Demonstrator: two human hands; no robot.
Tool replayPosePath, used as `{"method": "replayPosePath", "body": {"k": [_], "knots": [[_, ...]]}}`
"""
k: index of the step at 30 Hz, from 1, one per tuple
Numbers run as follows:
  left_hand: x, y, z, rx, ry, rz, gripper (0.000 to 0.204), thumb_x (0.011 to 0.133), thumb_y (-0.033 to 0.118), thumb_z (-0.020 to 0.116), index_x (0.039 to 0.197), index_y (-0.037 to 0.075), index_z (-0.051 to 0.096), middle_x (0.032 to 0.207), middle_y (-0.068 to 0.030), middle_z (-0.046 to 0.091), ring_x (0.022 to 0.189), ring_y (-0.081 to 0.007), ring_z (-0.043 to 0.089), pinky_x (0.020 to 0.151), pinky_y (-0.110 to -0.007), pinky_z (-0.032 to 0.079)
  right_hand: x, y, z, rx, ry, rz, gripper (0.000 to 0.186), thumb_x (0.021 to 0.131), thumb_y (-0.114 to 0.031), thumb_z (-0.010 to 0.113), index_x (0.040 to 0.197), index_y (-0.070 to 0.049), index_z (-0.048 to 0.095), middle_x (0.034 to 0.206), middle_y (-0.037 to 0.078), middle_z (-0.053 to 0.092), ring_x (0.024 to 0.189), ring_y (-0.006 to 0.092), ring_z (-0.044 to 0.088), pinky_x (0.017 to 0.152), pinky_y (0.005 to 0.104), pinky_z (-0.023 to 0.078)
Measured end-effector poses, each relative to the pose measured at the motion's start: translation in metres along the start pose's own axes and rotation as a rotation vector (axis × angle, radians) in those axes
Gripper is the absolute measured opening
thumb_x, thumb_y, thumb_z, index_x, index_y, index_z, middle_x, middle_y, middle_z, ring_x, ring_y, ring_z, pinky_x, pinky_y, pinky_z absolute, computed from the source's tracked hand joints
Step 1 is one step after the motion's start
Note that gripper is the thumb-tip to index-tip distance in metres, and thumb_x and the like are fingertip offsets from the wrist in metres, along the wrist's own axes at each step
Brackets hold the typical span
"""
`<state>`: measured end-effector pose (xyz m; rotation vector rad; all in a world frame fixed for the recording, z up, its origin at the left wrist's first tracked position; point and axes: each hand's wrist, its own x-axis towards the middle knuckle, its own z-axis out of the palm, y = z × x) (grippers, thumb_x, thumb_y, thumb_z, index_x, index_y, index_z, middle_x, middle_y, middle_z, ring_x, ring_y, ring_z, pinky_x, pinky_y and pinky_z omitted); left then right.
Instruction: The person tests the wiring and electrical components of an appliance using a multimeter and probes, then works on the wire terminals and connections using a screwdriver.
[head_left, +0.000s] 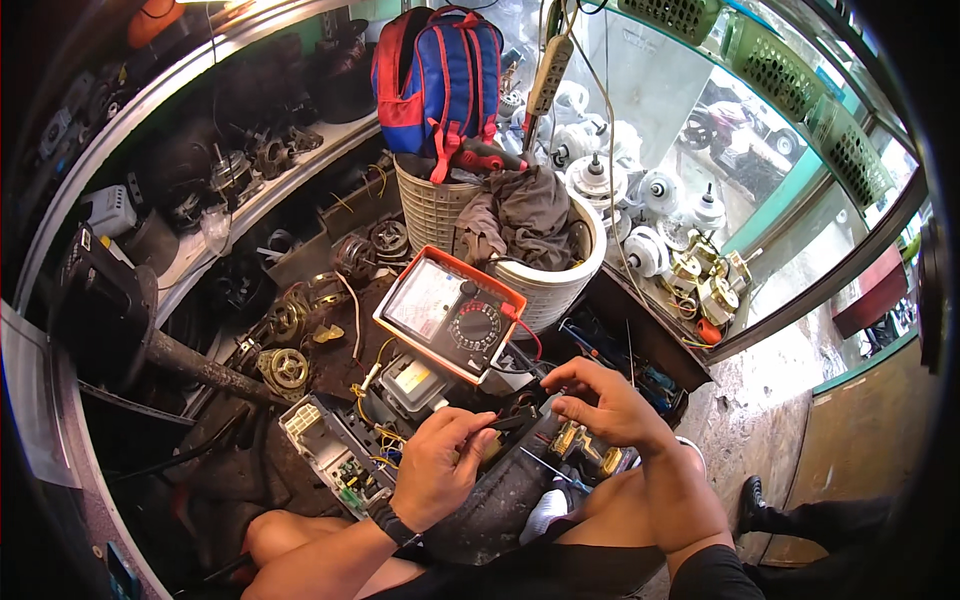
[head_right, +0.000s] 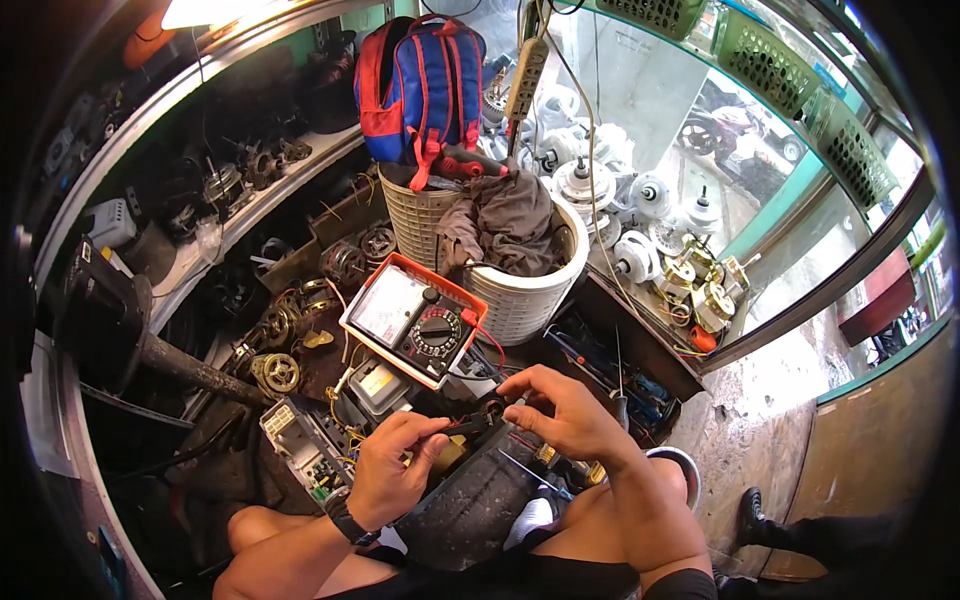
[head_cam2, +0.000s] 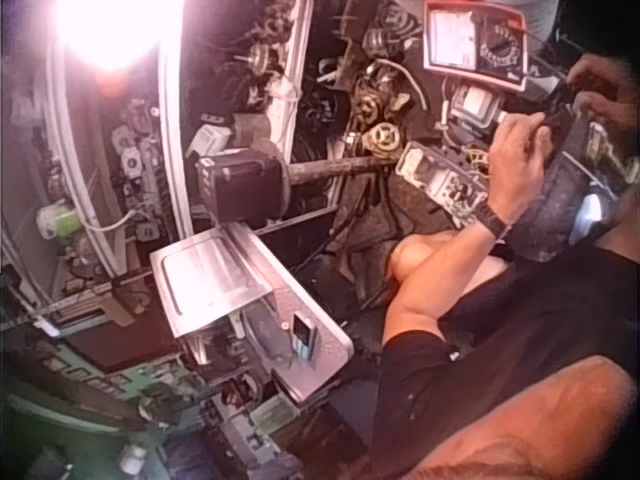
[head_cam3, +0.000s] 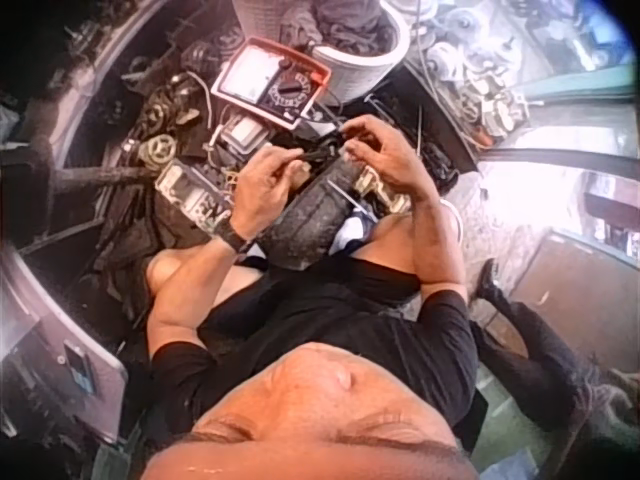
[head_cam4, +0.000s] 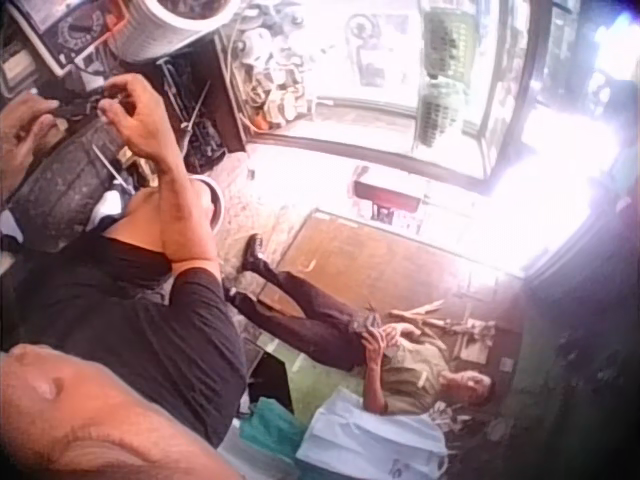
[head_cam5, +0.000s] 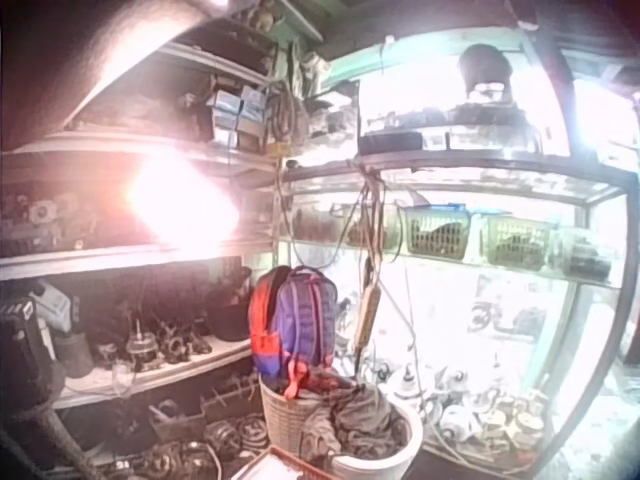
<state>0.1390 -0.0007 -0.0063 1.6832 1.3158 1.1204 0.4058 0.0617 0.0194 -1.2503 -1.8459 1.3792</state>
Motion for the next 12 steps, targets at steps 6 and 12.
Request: {"method": "replayPosePath", "body": {"k": [6,12], "knots": [[0.001,-0.003,0.005,0.053,-0.004,0.013,0.019,0.098,0.011,0.077,0.116,0.006,0.079,0.097,-0.0080,0.069,0.070,-0.0195,0.067,0.063,-0.032,0.054,0.003,0.002,0.010,0.160,-0.191,0.180,0.040,0.106,-0.020,0.071,0.140,-0.005,0.058,0.103,0.006,0.068,0.084,0.0104,0.066,0.075,0.0278,0.058],[0.001,-0.004,0.006,0.112,-0.052,-0.027,0.020,0.098,0.009,0.077,0.118,0.004,0.079,0.100,-0.0087,0.069,0.074,-0.0181,0.066,0.065,-0.030,0.054,0.004,-0.001,0.016,0.227,-0.239,0.207,0.041,0.104,-0.017,0.073,0.141,-0.005,0.057,0.102,0.006,0.067,0.088,0.0113,0.069,0.079,0.0288,0.062]]}}
